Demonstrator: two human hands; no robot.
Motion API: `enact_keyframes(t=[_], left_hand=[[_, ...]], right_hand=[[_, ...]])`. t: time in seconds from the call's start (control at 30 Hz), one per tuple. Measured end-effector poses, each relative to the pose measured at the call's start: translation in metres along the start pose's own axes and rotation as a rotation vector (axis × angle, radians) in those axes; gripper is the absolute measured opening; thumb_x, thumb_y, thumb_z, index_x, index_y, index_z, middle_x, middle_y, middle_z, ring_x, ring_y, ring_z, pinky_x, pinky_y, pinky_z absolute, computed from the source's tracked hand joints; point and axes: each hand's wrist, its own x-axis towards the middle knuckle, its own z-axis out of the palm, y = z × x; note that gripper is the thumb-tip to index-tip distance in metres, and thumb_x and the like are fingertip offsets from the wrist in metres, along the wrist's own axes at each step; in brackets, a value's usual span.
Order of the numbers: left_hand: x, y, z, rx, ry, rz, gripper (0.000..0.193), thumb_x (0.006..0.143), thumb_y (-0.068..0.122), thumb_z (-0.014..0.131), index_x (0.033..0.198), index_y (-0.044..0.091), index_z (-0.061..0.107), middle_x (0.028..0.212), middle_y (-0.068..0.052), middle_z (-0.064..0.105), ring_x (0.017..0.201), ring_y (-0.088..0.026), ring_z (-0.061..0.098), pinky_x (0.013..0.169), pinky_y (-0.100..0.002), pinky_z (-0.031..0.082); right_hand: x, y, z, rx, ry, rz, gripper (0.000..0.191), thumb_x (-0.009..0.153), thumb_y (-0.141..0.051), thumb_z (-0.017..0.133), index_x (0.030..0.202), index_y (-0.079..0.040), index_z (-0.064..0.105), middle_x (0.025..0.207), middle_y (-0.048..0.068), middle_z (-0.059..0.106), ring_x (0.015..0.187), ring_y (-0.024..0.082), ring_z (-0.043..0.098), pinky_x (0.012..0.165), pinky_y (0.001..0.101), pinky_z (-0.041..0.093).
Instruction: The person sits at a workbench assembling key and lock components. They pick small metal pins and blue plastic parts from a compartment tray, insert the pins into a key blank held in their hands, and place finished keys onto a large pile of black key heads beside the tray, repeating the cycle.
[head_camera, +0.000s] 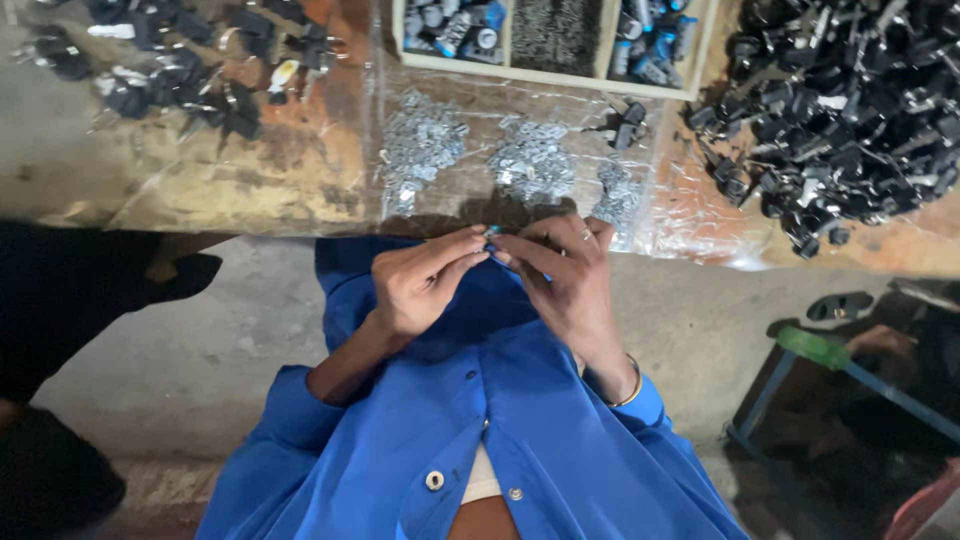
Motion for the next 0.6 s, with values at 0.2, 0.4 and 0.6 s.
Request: enact_keyframes(t=[0.2,0.4,0.6], left_hand=[[-0.005,-0.002,0.003,-0.199,-0.021,-0.211,0.02,0.093,0.0,0.079,0.113,-0.001,0.074,0.114,-0.013,0.078,0.09,-0.017,0.08,0.06,-0.02,0.052],[-0.007,-0.005,0.0,-0.245,-0.033,-0.254,0.019,0.095,0.002,0.079,0.114,0.0,0.074,0.114,-0.012,0.078,0.091,-0.015,0.08,0.057,-0.018,0.046],[-0.007,-0.004,-0.001,-0.215,-0.019,-0.27,0.022,0.092,0.002,0.083,0.112,0.0,0.075,0.11,-0.011,0.079,0.087,-0.013,0.079,0.058,-0.018,0.046]], right_hand=[[-0.015,0.025,-0.019,-0.311,0.264,0.169,0.022,0.093,-0.02,0.089,0.113,-0.018,0.08,0.12,0.001,0.063,0.116,0.023,0.056,0.101,0.0414,0.033],[-0.024,0.032,-0.022,-0.296,0.163,0.132,0.042,0.087,-0.037,0.091,0.12,-0.014,0.078,0.146,0.011,0.052,0.136,0.035,0.043,0.112,0.0502,0.029],[-0.031,0.035,-0.023,-0.19,0.157,0.129,0.051,0.085,-0.041,0.09,0.125,-0.013,0.075,0.151,0.014,0.048,0.138,0.036,0.04,0.115,0.0511,0.029]])
